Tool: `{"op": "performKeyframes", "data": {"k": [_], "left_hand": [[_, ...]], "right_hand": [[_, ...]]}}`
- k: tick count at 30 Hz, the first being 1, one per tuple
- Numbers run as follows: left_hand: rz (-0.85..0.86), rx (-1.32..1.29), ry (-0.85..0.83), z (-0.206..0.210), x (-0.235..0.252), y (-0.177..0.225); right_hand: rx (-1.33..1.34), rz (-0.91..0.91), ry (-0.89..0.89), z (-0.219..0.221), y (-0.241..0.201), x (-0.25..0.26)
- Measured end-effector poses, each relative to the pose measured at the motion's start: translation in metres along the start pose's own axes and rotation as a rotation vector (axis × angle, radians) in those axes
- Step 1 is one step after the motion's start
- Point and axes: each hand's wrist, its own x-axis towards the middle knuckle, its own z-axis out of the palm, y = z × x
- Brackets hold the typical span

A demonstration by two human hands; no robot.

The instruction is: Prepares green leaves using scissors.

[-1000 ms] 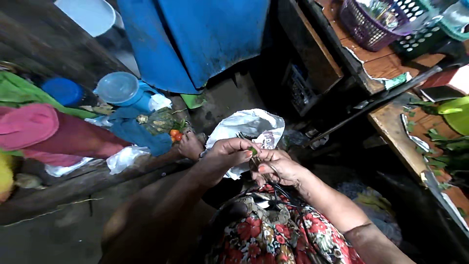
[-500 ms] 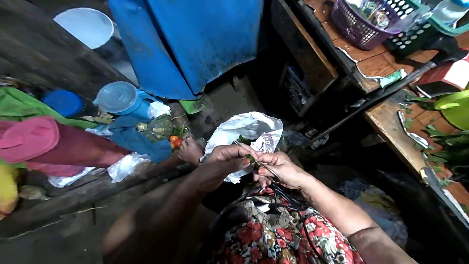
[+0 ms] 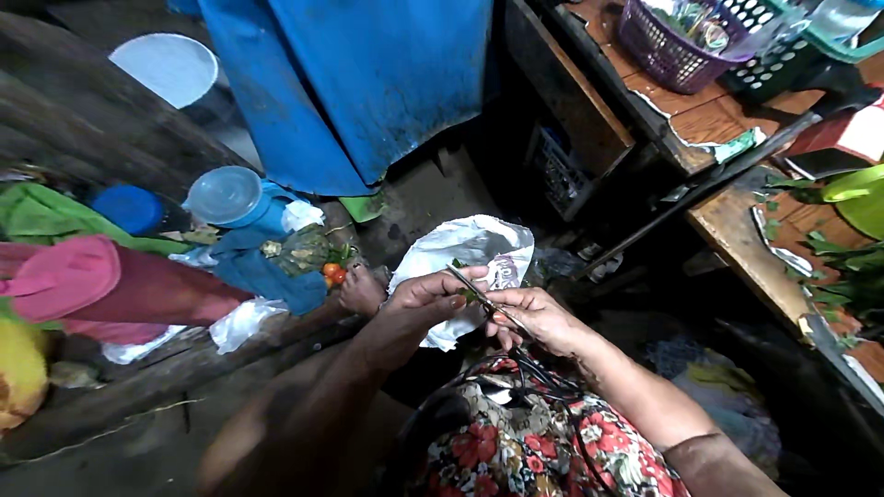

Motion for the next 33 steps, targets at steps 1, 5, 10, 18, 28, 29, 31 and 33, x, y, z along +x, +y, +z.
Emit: {"op": "performKeyframes", "data": {"k": [1,5,10,18,28,29,31,33], "left_hand": [[-0.026,-0.002,0.065,0.0,0.0,0.001],[-0.174,0.046,0.335,0.006,0.0,0.009],[-0.175,0.117,0.401,0.009,0.0,0.011],[-0.214,0.142,0.438,0.013,0.001,0.013],[-0.191,0.174,0.441,0.014,0.001,0.013],[-0.19,0.177,0.435,0.015,0.001,0.013],[-0.187,0.181,0.435,0.015,0.001,0.013],[-0.185,0.191,0.452,0.015,0.001,0.013]], "right_hand": [[-0.007,-0.004,0.017,-0.002,0.0,-0.001],[-0.046,-0.028,0.099,-0.009,0.0,-0.003],[-0.052,-0.064,0.108,-0.014,0.003,-0.003],[-0.153,-0.049,0.155,-0.011,-0.001,-0.003],[-0.13,-0.106,0.153,-0.013,0.001,-0.005],[-0.135,-0.101,0.153,-0.014,0.001,-0.004],[-0.141,-0.084,0.169,-0.013,0.001,-0.004],[-0.147,-0.07,0.181,-0.012,0.0,-0.005]]}}
